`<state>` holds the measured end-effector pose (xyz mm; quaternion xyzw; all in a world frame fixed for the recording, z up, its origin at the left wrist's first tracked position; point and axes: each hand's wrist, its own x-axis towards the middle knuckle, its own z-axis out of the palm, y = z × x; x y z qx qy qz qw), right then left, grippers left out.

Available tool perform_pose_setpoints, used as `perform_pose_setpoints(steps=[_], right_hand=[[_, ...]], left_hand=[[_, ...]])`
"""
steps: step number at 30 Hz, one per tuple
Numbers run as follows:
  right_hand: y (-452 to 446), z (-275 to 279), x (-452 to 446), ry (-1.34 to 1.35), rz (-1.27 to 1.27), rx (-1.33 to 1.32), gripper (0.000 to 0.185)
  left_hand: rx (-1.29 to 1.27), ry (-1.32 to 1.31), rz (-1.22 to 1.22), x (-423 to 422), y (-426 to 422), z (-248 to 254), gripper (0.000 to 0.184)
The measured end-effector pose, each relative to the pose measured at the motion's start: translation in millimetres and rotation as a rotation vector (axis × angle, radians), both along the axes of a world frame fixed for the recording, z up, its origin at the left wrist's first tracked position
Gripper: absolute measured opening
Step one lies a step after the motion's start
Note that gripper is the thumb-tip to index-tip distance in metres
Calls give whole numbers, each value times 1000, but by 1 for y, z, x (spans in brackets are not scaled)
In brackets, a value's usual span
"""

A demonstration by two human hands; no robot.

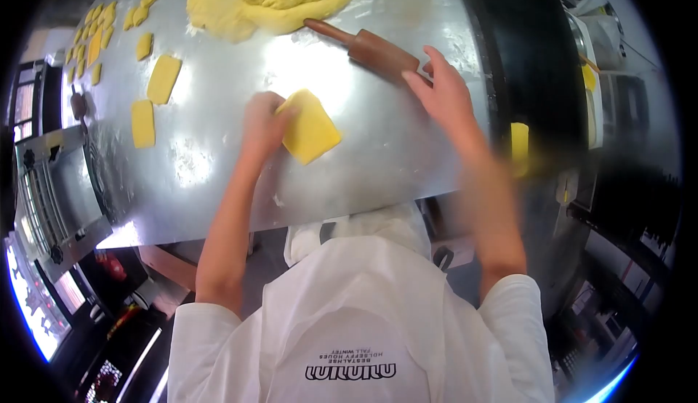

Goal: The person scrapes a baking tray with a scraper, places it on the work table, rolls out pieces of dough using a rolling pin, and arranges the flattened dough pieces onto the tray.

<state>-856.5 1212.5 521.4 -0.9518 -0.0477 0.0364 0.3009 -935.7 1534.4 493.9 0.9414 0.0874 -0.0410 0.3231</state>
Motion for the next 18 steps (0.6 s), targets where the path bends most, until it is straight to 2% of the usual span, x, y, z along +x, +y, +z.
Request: perform_pose_setpoints(steps=[2,3,4,5,6,7,9,12,15,18], right_hand=[[-4,10,-27,67,-47,169,50],[-5,17,-42,90,-81,249,50],[-6,18,-59,282,-93,500,47],[-2,21,-78,463,-103,753,44],[7,31,-93,674,-247,935,43],[13,38,-102,875,-385,1128,44],[13,47,-108,1092,-498,1451,50],[-12,61,-117,1000,-571,1752,44],[-52,65,-123,672,-653,1615,37],[-104,57,-117,535,-677,1744,34]], left_hand=[[-304,-15,96,-22,-12,14,19],[-296,-104,38,-30,-21,21,16],[-298,-194,-25,-37,-33,31,14],[-309,-118,-31,-41,-50,52,14],[-318,-42,-37,-42,-69,73,14],[-285,-118,-126,-41,-92,83,14],[-222,-271,-289,-40,-129,97,16],[-122,-287,-504,-38,-179,96,21],[-177,-455,-653,-31,-226,98,26],[-295,-500,-653,-13,-261,113,34]])
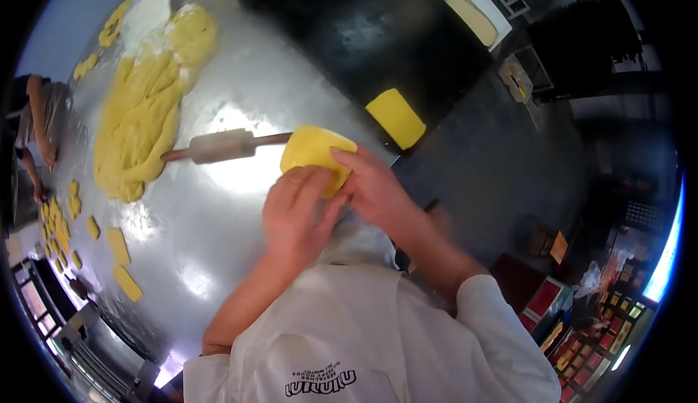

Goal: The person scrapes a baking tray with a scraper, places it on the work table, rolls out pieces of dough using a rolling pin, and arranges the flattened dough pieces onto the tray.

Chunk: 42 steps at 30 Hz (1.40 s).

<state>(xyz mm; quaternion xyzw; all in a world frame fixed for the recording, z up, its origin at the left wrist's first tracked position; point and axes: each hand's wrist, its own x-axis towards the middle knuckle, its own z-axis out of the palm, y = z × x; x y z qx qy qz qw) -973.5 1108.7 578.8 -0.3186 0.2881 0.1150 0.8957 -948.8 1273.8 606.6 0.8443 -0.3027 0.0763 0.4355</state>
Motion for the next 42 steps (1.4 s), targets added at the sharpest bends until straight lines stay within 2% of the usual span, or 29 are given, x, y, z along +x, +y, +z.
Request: perform_pose_setpoints(steps=[2,3,5,8,11,12,13,14,16,17,19,24,28,33,36,39,42], right_hand=[[-38,11,4,-45,-42,67,35],[-53,14,6,-44,-70,38,35],[-85,17,14,-49,-107,-23,37],[-130,22,23,-76,-110,-97,40],[-160,19,28,-39,-101,-279,40],[-174,9,28,-21,-88,-390,39],[-189,1,26,1,-75,-501,38],[-203,-6,26,-7,-44,-752,32],[-232,-5,31,113,138,-994,31],[-243,-5,34,170,236,-1114,30],[-265,-20,35,122,297,-1156,32],[-295,-31,48,167,583,-1326,35],[-314,-44,60,153,786,-1315,35],[-315,-29,78,192,989,-1285,30],[-318,-36,79,272,918,-1475,29],[-326,-25,84,268,969,-1546,26],[-326,-25,77,11,688,-1599,21]], left_hand=[[-133,92,50,17,-24,1,37],[-149,311,97,28,-38,2,35],[-415,713,90,56,-75,-31,37],[-492,1621,1,110,-136,-42,39],[-795,2038,-289,131,-173,-78,38],[-810,1950,-354,134,-184,-93,37],[-694,1866,-390,141,-197,-95,36],[-567,1740,-334,144,-210,-97,36],[-319,1448,-245,150,-239,-94,32],[-247,1337,-274,152,-248,-97,30],[-107,1117,-328,158,-266,-79,26],[-86,1135,-354,161,-294,-111,22],[20,1124,-333,160,-302,-127,22],[101,994,-339,158,-306,-143,24],[128,948,-337,159,-305,-145,27],[157,922,-315,162,-308,-139,30],[200,804,-282,154,-308,-133,30]])
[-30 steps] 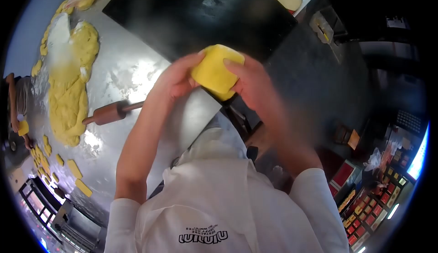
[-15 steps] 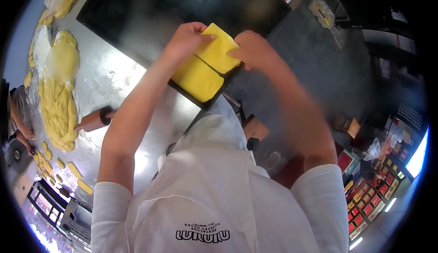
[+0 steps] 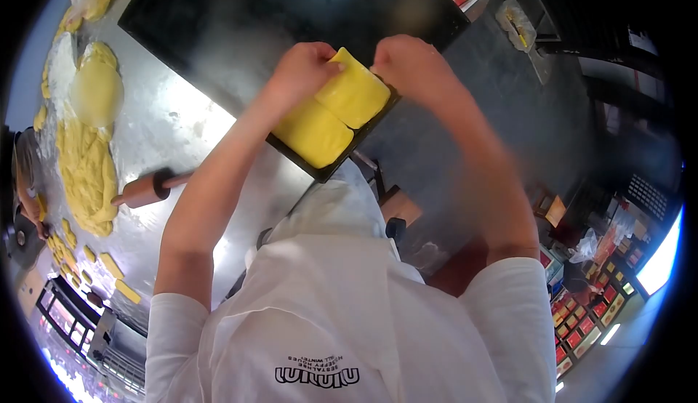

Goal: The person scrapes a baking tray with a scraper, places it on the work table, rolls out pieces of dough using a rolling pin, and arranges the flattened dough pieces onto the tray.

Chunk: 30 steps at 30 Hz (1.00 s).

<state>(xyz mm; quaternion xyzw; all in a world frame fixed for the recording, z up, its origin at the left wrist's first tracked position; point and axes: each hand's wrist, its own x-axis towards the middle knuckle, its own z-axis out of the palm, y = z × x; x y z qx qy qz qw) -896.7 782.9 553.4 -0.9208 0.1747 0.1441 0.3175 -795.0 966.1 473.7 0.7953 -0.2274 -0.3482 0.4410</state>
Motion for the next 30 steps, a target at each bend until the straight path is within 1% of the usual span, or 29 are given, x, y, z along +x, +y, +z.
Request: perform_pose_setpoints(steps=[2,3,6,8,9,12,15,17,18,20,21,24,25,27,30], right_hand=[[-1,2,8,85,73,362,17],[-2,2,12,128,110,543,16],[-3,-32,11,174,181,578,14],[-4,-42,9,342,109,689,14],[-3,-42,10,424,73,740,15],[-5,-27,11,368,123,733,16],[-8,5,15,298,-67,676,19],[-17,3,12,188,-166,646,21],[-21,0,10,131,-217,631,22],[-23,-10,3,-11,-259,607,22],[-21,-14,1,-76,-273,600,23],[-1,5,6,-107,-383,687,22],[5,13,5,-152,-387,679,22],[38,21,17,-240,-347,720,21],[88,28,34,-216,-267,820,20]], left_hand=[[11,-114,-26,0,4,5,30],[23,-130,-22,-2,4,7,30],[47,-193,-20,-5,5,12,29],[47,-247,-34,-7,7,12,29],[53,-218,-24,-6,7,14,29],[86,-153,-19,-6,6,22,29],[135,-148,-21,-13,-4,31,29],[145,-187,9,-18,-6,22,30],[94,-205,45,-20,-4,27,28],[8,-25,64,-23,2,36,26],[-29,67,81,-25,8,47,26],[-132,3,150,-34,39,91,23],[-184,-48,175,-38,54,107,22],[-192,-186,252,-46,108,148,20],[-193,-86,422,-61,176,179,18]])
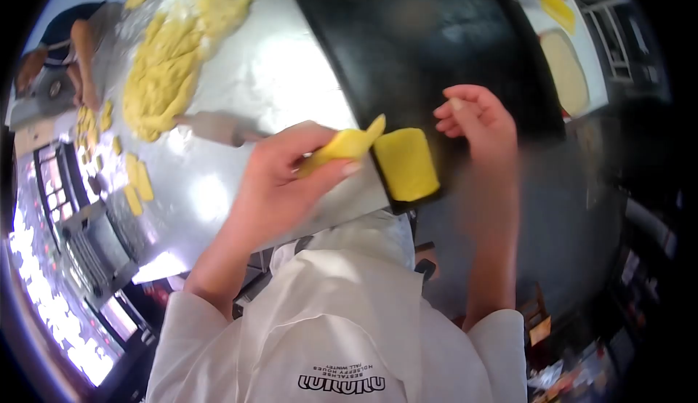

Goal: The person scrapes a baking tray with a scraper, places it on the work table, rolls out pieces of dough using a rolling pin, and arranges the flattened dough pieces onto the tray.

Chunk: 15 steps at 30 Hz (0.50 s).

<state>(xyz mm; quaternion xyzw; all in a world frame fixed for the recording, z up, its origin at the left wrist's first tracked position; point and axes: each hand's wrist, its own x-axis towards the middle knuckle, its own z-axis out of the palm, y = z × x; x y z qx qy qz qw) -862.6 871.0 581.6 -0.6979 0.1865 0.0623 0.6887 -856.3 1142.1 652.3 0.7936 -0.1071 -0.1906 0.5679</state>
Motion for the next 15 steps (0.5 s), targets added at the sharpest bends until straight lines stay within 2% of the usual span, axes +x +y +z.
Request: perform_pose_setpoints(steps=[3,4,5,7,9,12,13,15], right_hand=[[66,0,13,52,245,19,21],[90,-7,13,-38,344,-40,24],[114,-14,13,-127,442,-100,28],[166,-17,25,-40,688,-209,42],[217,-50,29,-174,749,-416,60],[283,-74,44,-34,817,-335,73],[302,-90,45,-131,718,-354,79],[320,-111,47,-103,659,-248,78]], left_hand=[[-26,346,219,-21,67,15,18],[-32,364,263,-30,92,14,18],[60,324,236,-35,118,13,17],[280,226,196,-44,163,5,19],[500,-27,143,-50,182,9,21],[799,-364,47,-66,203,-11,24],[889,-472,17,-75,208,-26,25],[868,-422,-14,-102,217,-65,29]])
